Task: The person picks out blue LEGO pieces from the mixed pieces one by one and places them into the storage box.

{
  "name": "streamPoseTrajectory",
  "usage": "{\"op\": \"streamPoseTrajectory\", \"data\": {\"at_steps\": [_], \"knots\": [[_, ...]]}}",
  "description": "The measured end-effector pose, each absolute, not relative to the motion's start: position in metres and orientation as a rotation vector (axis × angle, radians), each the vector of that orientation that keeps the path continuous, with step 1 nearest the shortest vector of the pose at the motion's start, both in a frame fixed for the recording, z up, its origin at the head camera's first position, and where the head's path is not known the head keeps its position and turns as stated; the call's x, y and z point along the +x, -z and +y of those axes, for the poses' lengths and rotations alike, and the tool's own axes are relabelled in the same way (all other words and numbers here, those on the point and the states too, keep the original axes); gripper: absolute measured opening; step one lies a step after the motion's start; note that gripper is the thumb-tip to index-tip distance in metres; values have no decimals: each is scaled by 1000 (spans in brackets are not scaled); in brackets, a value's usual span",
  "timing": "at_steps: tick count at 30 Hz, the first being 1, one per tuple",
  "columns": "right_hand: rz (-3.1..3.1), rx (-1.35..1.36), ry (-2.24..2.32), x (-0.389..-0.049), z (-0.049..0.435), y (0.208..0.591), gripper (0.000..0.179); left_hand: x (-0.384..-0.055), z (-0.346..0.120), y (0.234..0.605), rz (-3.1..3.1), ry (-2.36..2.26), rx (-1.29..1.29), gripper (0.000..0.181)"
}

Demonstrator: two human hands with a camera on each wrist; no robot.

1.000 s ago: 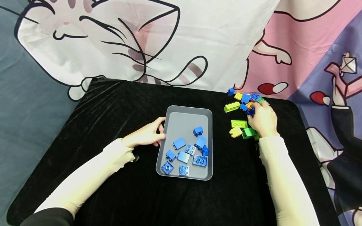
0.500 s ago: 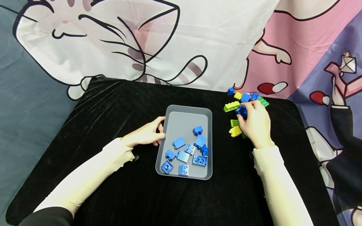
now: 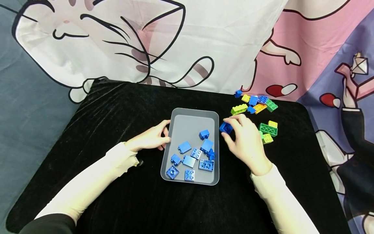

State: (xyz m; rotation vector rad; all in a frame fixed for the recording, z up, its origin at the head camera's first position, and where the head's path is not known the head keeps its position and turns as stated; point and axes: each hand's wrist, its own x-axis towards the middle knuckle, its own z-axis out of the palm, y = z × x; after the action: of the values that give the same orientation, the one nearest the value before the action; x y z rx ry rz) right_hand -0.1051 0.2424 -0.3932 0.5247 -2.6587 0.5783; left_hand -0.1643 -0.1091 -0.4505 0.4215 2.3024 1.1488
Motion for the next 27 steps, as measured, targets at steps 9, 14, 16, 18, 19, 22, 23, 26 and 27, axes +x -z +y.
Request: {"op": "streamPoseTrajectory", "data": {"at_steps": [9, 14, 16, 18, 19, 22, 23, 26, 27], "knots": [[-2645, 741, -568, -72, 217, 394, 49, -164, -109, 450, 2310, -1142, 411, 83], [-2661, 836, -569, -54, 208, 395, 47, -164, -109, 450, 2311, -1143, 410, 83], [-2672, 861, -573, -48, 205, 395, 48, -164, -109, 450, 2308, -1145, 410, 82], [-2676, 885, -577, -42, 203, 397, 51, -164, -109, 450, 2306, -1147, 411, 82], [-2677, 897, -587, -39, 203, 397, 49, -164, -109, 450, 2307, -1147, 412, 82], [-2683, 926, -609, -31, 201, 399, 44, -164, -109, 450, 2308, -1149, 414, 82], [-2685, 935, -615, -29, 200, 400, 43, -164, -109, 450, 2308, -1149, 416, 82], [-2686, 957, -629, -22, 199, 403, 41, -164, -109, 449, 2308, -1151, 423, 82], [-2692, 959, -633, -20, 199, 403, 42, -164, -109, 449, 2309, -1151, 424, 82]]}}
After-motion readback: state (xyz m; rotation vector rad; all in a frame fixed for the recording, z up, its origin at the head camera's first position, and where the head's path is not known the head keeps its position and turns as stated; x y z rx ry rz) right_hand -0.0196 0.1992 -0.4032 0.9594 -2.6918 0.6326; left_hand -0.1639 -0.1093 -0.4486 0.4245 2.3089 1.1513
